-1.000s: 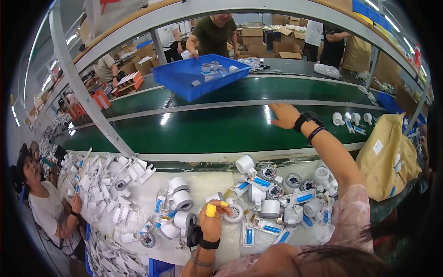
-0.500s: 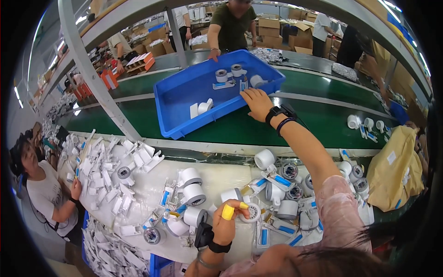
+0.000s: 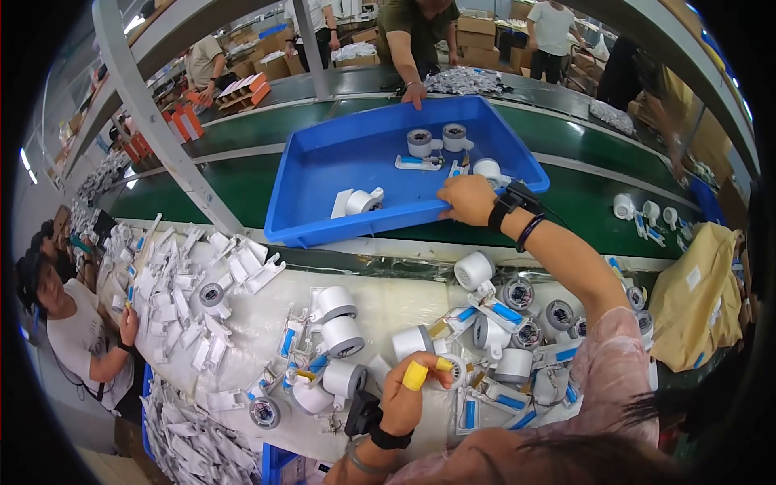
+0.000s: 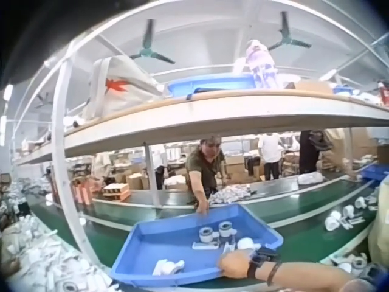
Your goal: The person picks up a blue tray, places white electronic components into it, and sets the tray on a conveyor belt. They then pick up a white housing, peel a yellow adhesive strip from it, and place the component onto the conveyor belt.
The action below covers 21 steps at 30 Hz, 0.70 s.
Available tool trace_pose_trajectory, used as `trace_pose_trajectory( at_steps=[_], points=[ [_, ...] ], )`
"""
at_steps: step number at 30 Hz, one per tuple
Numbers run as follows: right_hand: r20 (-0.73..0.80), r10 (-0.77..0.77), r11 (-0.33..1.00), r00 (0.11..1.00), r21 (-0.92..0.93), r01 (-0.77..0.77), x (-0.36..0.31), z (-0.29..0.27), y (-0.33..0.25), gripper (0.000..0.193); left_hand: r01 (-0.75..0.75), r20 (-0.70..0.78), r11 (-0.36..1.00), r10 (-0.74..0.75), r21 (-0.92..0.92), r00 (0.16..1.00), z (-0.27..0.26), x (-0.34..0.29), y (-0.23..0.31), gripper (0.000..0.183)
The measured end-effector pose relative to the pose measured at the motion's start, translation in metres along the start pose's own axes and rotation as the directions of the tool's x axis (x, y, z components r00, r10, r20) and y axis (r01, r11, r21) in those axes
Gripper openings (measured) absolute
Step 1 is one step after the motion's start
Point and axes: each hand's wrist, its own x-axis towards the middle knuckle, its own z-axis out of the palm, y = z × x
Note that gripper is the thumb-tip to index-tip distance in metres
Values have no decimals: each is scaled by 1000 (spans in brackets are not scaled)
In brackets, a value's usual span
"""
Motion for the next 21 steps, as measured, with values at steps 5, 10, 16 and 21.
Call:
trace_pose_trajectory(
  at_steps=[5,10,16,21],
  points=[
    [7,28,999,1000,39,-28,-27,-5,-19,23,-6,-14,998,5,-65,1000,2,-1,0,27],
    [43,82,991,996,99,-86,-47,9,-29,23,33,-38,999,-32,17,999,5,-1,3,39],
    [365,-116,877,924,473,-77,-26,-27,18,36,19,-7,999,-20,-45,1000,5,0,10,34],
    [167,426,857,889,241,-456,14,1,123,72,37,43,998,-35,-41,998,5,-4,3,32]
  ],
)
